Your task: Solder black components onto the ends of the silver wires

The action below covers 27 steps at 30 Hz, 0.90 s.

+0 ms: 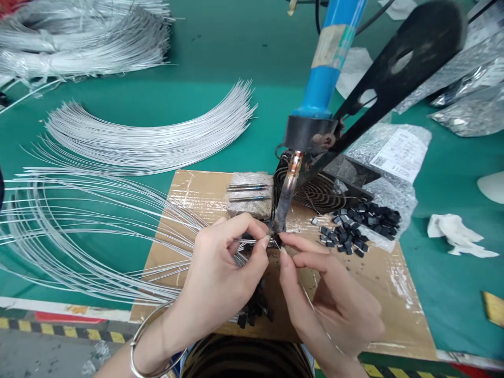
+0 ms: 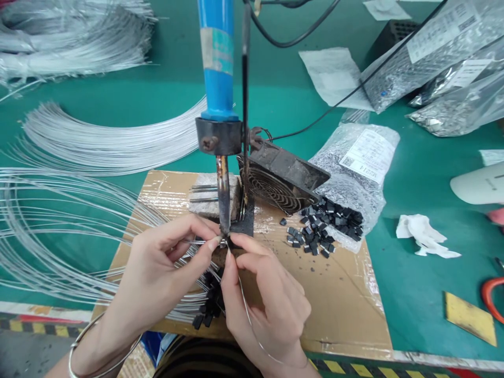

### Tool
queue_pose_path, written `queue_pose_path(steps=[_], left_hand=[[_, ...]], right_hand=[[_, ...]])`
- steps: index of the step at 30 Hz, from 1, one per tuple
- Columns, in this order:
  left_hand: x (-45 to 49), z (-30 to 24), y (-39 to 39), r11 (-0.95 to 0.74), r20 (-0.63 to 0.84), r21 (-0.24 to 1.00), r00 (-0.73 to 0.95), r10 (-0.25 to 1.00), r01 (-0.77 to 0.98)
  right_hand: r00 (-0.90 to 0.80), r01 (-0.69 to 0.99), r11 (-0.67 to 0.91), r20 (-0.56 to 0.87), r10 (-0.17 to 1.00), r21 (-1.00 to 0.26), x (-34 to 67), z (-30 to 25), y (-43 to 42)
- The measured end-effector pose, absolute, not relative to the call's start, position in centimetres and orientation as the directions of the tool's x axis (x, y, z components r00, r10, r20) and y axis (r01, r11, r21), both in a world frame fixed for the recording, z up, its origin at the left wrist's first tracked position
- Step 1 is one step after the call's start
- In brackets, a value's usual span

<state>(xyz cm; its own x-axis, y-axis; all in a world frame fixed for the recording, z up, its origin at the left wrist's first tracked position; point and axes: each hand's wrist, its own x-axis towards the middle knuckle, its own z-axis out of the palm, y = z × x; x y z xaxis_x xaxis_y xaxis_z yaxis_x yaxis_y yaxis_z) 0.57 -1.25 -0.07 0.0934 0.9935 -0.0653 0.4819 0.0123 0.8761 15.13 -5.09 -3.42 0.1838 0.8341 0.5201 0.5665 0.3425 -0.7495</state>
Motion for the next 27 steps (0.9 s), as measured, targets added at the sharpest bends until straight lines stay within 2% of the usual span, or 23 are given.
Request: queue_pose_path(steps=[6, 27], left_hand=[[0.51, -0.17, -1.19, 0.034, -0.094, 0.881, 0.104, 0.99, 0.472], [0.54, -0.19, -1.21, 0.022, -0.08, 0.881, 0.103, 0.991, 0.473]], right_hand=[[0.177, 0.53, 0.353, 0.507, 0.844, -0.771, 15.27, -3.77, -5.06], [0.179, 0.589, 0.362, 0.554, 0.813, -0.722, 15.17, -3.54, -4.98]])
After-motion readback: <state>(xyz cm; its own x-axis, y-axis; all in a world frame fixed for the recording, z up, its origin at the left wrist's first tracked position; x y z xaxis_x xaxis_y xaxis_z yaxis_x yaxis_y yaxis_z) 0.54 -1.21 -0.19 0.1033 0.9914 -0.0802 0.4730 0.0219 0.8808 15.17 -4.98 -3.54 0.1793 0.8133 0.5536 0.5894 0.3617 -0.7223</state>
